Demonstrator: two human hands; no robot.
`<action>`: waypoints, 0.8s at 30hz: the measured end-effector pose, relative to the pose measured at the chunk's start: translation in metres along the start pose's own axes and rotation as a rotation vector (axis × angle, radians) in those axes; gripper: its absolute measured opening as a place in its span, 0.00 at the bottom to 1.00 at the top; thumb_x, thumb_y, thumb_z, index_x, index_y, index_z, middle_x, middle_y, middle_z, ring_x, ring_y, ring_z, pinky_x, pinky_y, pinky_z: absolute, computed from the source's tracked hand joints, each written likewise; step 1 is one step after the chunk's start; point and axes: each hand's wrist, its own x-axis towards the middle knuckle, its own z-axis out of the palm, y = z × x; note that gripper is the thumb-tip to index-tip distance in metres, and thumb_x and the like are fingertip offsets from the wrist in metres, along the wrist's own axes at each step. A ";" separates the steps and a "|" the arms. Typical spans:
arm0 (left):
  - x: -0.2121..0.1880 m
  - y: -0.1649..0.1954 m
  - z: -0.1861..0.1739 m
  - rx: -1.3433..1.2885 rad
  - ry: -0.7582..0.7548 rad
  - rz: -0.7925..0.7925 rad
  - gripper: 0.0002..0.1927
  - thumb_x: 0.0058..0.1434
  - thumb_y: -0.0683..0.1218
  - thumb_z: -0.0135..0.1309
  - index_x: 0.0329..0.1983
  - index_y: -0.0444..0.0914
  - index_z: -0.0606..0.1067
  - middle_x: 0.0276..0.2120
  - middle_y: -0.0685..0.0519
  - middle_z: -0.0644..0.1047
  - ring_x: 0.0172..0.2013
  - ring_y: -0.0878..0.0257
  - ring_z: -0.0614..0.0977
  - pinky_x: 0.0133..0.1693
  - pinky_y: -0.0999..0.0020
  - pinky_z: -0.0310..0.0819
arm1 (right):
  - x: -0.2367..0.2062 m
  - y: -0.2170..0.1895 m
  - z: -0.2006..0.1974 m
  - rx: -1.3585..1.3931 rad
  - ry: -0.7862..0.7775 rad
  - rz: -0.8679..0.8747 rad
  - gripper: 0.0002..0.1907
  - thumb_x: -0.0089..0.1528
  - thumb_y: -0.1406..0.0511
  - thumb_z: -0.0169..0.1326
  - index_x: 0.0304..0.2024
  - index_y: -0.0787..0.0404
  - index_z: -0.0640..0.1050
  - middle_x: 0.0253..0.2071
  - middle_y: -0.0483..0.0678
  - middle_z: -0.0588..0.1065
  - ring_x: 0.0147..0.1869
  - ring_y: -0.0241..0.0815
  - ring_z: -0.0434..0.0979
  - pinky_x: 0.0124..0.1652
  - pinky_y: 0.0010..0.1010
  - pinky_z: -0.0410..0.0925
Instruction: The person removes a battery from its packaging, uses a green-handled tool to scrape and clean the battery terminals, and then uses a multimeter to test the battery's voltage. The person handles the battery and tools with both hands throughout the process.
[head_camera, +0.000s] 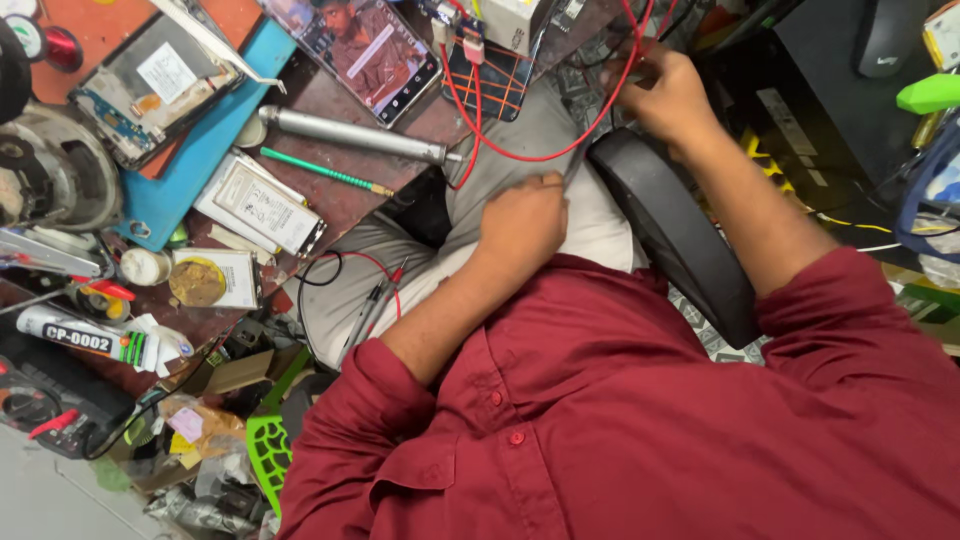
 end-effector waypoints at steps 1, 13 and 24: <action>-0.002 0.000 -0.001 -0.017 -0.029 0.023 0.11 0.62 0.50 0.57 0.37 0.37 0.74 0.33 0.44 0.80 0.30 0.45 0.83 0.32 0.51 0.78 | -0.003 0.001 -0.001 -0.114 0.046 -0.062 0.16 0.66 0.65 0.64 0.54 0.65 0.78 0.42 0.45 0.80 0.40 0.33 0.79 0.36 0.24 0.70; -0.021 -0.011 -0.044 0.045 -0.085 0.011 0.10 0.62 0.48 0.57 0.36 0.36 0.73 0.32 0.44 0.79 0.32 0.45 0.83 0.32 0.50 0.77 | -0.038 0.032 -0.019 -0.085 0.189 -0.357 0.10 0.78 0.67 0.51 0.49 0.71 0.77 0.41 0.49 0.81 0.44 0.33 0.81 0.46 0.25 0.74; -0.040 -0.017 -0.145 -0.092 -0.268 0.264 0.08 0.64 0.49 0.55 0.40 0.40 0.75 0.28 0.48 0.80 0.32 0.48 0.82 0.32 0.51 0.73 | -0.106 -0.018 -0.023 0.175 0.154 -0.318 0.14 0.78 0.66 0.46 0.60 0.70 0.74 0.34 0.50 0.77 0.36 0.34 0.76 0.40 0.25 0.69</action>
